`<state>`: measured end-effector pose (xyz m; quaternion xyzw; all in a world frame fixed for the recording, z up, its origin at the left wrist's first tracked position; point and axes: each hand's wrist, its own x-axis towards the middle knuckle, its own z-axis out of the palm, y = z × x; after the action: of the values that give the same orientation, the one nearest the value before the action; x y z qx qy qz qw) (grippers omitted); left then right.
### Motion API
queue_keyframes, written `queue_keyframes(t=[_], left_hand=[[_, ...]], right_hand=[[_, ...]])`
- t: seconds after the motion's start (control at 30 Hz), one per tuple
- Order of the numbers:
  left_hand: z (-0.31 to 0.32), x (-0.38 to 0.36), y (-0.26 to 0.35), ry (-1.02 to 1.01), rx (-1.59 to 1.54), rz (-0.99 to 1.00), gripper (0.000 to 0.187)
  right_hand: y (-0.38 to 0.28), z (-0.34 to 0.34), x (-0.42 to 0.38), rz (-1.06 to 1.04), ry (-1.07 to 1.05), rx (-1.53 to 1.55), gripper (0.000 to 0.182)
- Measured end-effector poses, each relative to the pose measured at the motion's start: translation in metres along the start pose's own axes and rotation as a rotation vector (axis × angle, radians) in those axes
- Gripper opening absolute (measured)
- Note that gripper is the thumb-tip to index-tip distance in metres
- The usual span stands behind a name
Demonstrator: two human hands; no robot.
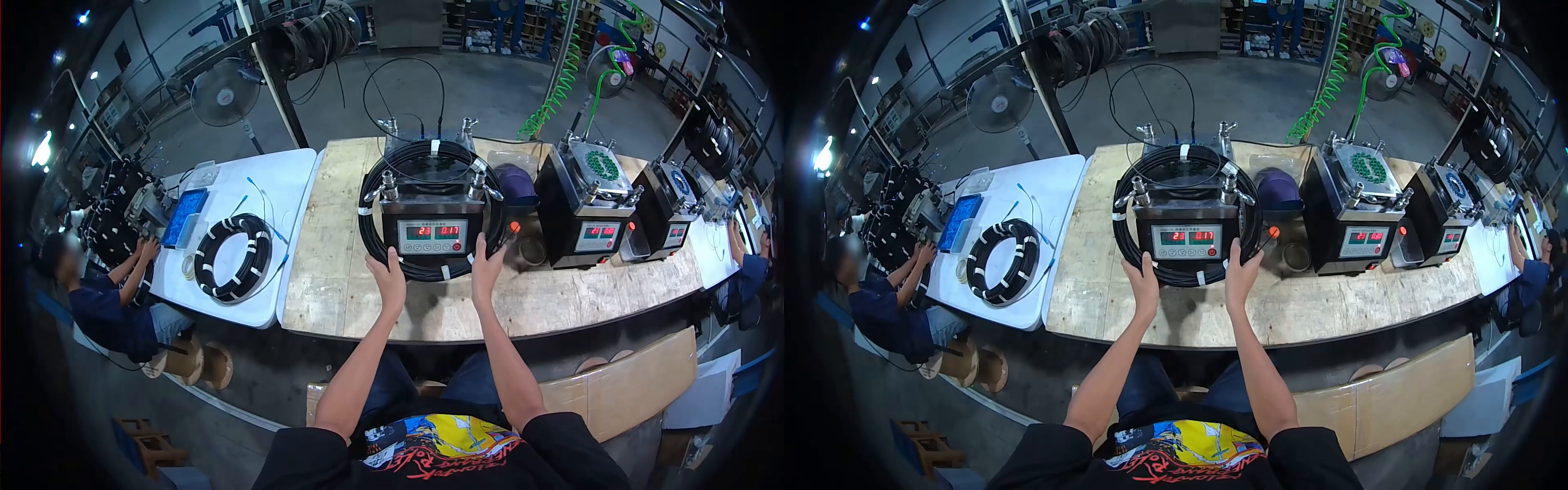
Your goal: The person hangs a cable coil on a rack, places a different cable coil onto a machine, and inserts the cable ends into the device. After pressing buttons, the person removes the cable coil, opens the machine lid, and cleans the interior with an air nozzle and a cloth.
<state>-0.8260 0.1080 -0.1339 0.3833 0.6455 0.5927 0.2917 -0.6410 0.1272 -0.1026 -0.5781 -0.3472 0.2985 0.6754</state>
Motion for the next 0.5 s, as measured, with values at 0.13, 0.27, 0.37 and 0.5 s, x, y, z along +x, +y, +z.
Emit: queue_keyframes(t=[0.13, 0.27, 0.37, 0.5], left_hand=[[0.007, 0.004, -0.014, 0.009, 0.007, 0.022, 0.086], [0.005, 0.005, -0.013, -0.003, 0.015, 0.049, 0.085], [-0.005, 0.009, -0.017, -0.092, -0.04, 0.096, 0.083], [-0.024, 0.033, -0.039, -0.213, 0.039, 0.108, 0.069]], right_hand=[[-0.002, 0.006, 0.003, -0.104, 0.051, -0.123, 0.04], [-0.003, -0.001, 0.007, -0.199, -0.028, -0.167, 0.04], [0.011, -0.002, 0.013, -0.222, -0.043, -0.109, 0.042], [0.001, -0.012, 0.013, -0.197, -0.139, -0.106, 0.043]])
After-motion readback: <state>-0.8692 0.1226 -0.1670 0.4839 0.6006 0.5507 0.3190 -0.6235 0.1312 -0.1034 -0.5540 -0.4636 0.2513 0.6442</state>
